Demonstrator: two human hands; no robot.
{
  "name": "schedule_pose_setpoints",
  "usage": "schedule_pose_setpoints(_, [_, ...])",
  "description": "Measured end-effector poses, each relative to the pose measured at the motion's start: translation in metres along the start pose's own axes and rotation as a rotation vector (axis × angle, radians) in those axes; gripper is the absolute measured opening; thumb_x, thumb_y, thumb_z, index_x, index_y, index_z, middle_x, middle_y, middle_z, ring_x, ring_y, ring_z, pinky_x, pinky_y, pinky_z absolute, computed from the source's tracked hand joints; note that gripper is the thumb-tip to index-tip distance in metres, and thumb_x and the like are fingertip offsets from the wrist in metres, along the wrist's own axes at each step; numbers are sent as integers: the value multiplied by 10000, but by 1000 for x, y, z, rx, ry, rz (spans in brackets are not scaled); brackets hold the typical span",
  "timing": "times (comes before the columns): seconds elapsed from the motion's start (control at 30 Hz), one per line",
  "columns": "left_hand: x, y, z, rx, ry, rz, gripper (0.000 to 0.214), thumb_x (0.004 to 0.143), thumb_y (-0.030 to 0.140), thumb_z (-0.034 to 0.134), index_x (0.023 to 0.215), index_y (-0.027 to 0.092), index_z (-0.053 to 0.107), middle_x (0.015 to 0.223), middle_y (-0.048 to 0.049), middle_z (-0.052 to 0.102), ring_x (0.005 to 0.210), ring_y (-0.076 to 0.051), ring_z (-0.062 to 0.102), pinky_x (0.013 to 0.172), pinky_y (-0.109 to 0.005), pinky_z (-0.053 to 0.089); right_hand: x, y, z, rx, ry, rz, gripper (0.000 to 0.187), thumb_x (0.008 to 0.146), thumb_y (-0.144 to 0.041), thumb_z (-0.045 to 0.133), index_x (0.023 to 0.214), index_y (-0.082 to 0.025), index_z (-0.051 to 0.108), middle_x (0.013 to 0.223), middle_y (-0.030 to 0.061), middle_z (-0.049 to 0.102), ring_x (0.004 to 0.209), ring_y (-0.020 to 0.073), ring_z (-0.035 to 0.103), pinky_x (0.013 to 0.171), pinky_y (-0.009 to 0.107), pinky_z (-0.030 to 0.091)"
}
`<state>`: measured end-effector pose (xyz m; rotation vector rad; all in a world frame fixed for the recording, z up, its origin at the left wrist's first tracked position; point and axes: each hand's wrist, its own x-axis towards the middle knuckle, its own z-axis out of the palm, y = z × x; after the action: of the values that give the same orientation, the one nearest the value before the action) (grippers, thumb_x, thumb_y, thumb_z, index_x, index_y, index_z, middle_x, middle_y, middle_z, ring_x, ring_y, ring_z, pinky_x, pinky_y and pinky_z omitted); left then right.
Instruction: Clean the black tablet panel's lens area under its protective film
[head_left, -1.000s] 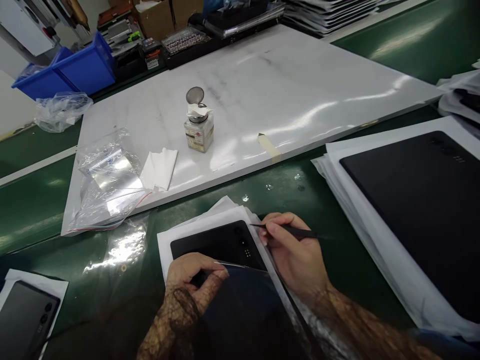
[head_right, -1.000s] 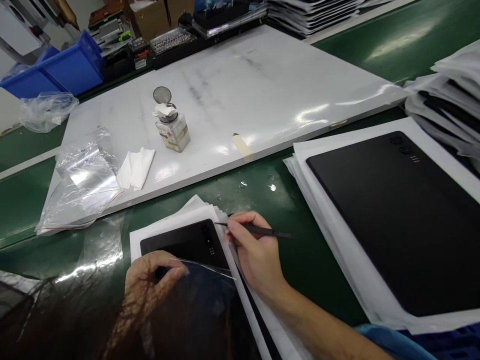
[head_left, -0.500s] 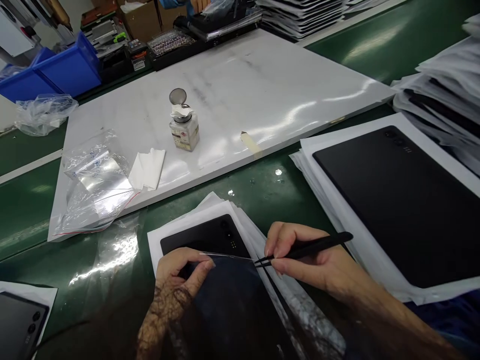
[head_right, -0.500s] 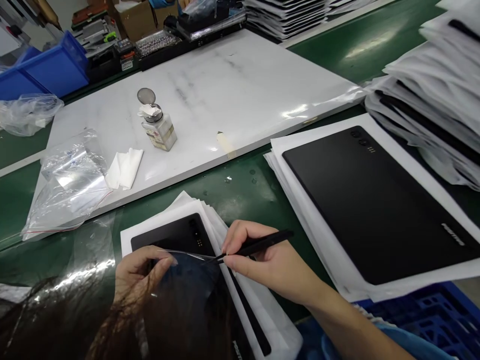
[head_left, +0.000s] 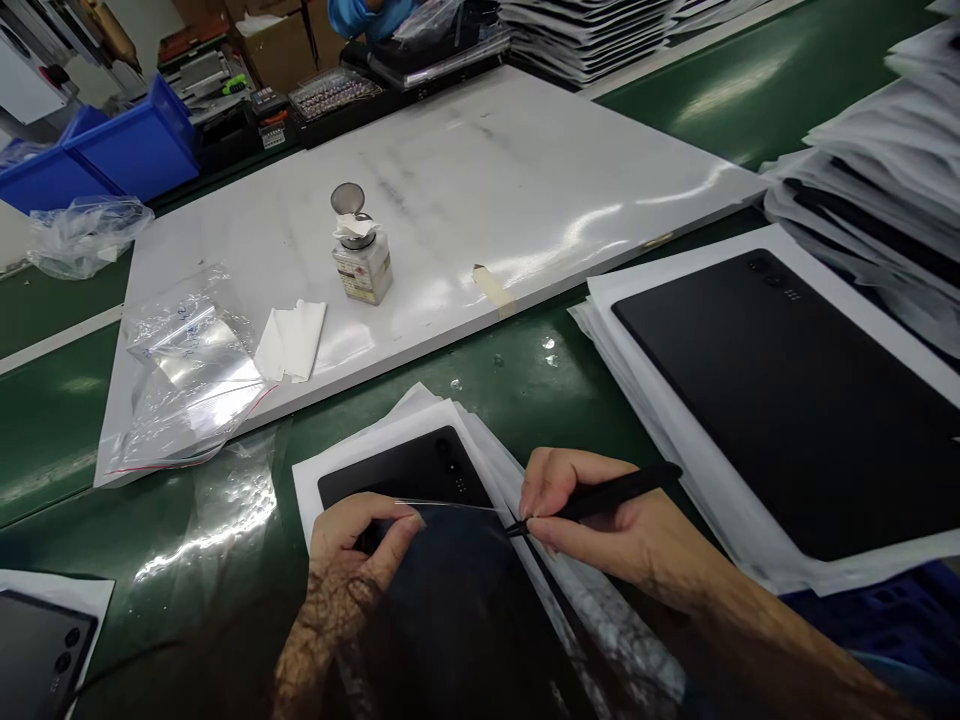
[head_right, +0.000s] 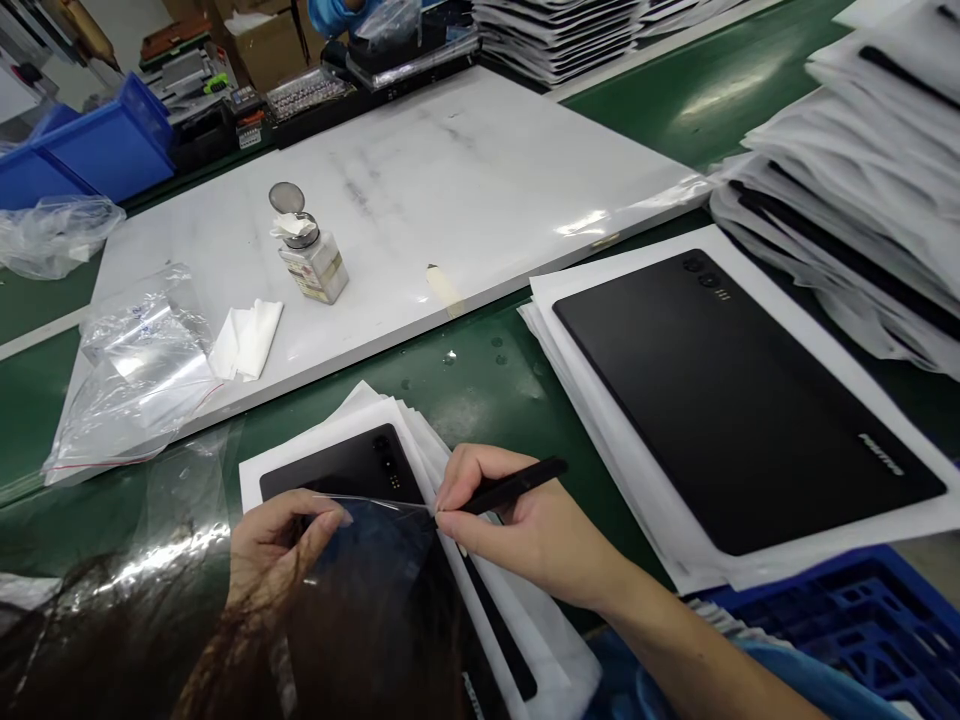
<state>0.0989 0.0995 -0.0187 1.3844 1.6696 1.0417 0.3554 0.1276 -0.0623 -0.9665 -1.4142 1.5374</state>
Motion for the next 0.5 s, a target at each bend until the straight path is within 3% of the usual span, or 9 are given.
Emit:
schedule_pose_setpoints(0.13, [-1,-4,1,-6,14,-24,128,655,348,676,612,235,718,578,-19,736,560,-216,688,523,-254,559,-3,4,2,-115,77,-142,91,1105,-310,768,1038,-348,816,974,18,794,703,180,753,581,278,604])
schedule_pose_setpoints(0.2, [-1,-6,1,-19,23,-40,137,647,362,681,614,234,717,578,-23,736,553,-219,688,511,-253,556,-5,8,7,-350,103,-273,159,1133,-327,714,1256,-366,806,1089,54,813,829,222,801,690,334,661])
schedule_pose_setpoints(0.27, [0,-6,0,-37,23,-55,151,645,378,684,623,233,719,582,-28,738,553,-222,688,511,-259,554,-8,13,14,-588,70,-378,302,1085,-462,788,1355,-329,768,1126,94,814,948,294,816,797,421,689])
schedule_pose_setpoints(0.33, [1,-3,0,-78,3,-61,189,648,414,681,619,231,714,590,-31,739,573,-231,691,542,-277,559,-9,18,22,-702,27,-397,345,1033,-552,824,1255,-297,757,1067,92,793,916,318,798,775,459,677])
schedule_pose_setpoints(0.43, [2,3,-2,-173,-43,-61,255,646,484,667,587,237,685,600,-24,745,578,-235,697,572,-299,567,-9,22,30,-650,19,-346,108,1059,-385,742,996,-307,703,912,32,729,759,259,737,673,413,631])
schedule_pose_setpoints(0.5, [1,6,-4,-219,-67,-65,286,652,514,652,573,239,660,612,-27,756,572,-238,703,559,-302,568,-8,22,31,-539,-2,-297,125,1036,-341,741,926,-322,684,874,23,709,709,252,714,636,408,629])
